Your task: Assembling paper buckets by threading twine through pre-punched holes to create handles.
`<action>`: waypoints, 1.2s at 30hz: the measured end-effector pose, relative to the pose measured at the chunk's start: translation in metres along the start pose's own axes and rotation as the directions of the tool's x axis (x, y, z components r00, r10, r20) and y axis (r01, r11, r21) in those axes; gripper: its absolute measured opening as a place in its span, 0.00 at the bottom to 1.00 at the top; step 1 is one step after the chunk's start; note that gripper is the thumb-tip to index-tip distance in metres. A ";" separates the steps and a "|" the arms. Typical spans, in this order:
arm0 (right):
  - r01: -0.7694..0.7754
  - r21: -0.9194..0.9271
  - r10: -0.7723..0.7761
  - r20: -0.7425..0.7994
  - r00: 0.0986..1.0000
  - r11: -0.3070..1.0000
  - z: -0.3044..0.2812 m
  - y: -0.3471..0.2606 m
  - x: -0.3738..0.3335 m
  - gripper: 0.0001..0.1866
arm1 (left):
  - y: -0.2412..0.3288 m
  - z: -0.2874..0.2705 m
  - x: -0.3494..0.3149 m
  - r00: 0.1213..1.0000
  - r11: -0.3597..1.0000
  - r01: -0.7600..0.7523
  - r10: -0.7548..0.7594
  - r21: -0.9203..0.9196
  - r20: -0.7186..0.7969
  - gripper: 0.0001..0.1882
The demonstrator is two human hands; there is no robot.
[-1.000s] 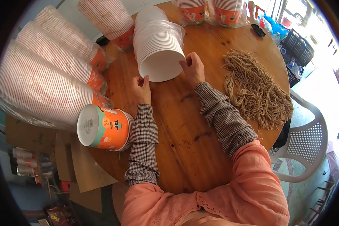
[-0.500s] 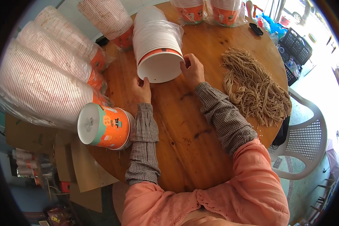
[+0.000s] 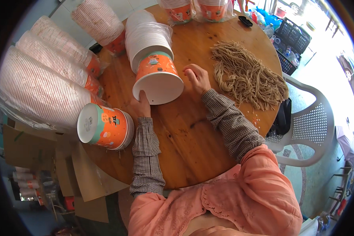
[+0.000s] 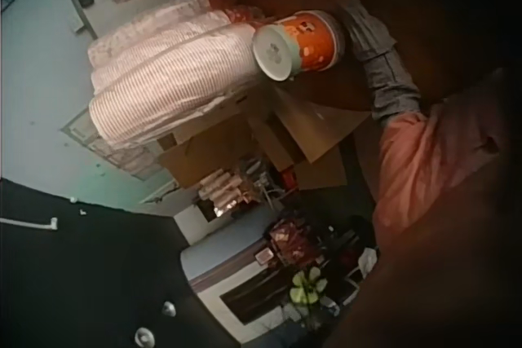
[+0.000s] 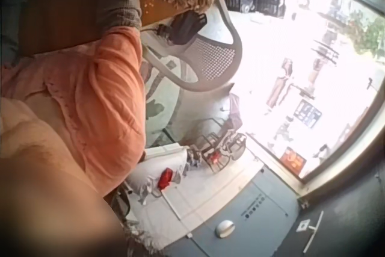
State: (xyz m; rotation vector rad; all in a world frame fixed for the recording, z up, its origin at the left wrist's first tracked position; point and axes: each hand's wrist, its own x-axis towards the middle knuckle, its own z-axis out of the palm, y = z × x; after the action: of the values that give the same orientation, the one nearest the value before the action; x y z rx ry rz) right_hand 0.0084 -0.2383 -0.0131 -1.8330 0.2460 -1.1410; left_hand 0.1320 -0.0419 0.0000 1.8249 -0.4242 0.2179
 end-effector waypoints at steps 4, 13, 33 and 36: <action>-0.032 -0.285 -0.020 -0.178 0.984 0.958 -0.023 -0.025 -0.014 0.11 | -0.023 -0.016 -0.011 1.000 0.995 -0.004 0.004 0.104 0.004 0.19; -0.289 -0.789 0.387 -0.071 0.920 0.542 -0.094 -0.002 -0.035 0.17 | -0.017 -0.029 -0.052 0.947 0.951 -0.307 0.302 -0.032 -0.113 0.27; -0.089 -0.347 0.118 0.064 0.991 0.934 -0.084 -0.064 -0.087 0.07 | 0.033 0.011 -0.141 0.889 0.954 0.059 0.084 -0.293 0.451 0.12; 0.132 -0.595 0.008 0.226 0.974 0.793 -0.079 -0.059 -0.086 0.08 | 0.028 0.008 -0.140 0.858 0.974 0.029 0.090 -0.223 0.506 0.11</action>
State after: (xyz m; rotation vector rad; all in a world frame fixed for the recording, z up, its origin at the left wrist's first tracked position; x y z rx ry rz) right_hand -0.1179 -0.2037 -0.0073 -2.5380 0.4696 -0.9502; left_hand -0.0081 -0.0317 -0.0282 1.6358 -0.8195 -0.3016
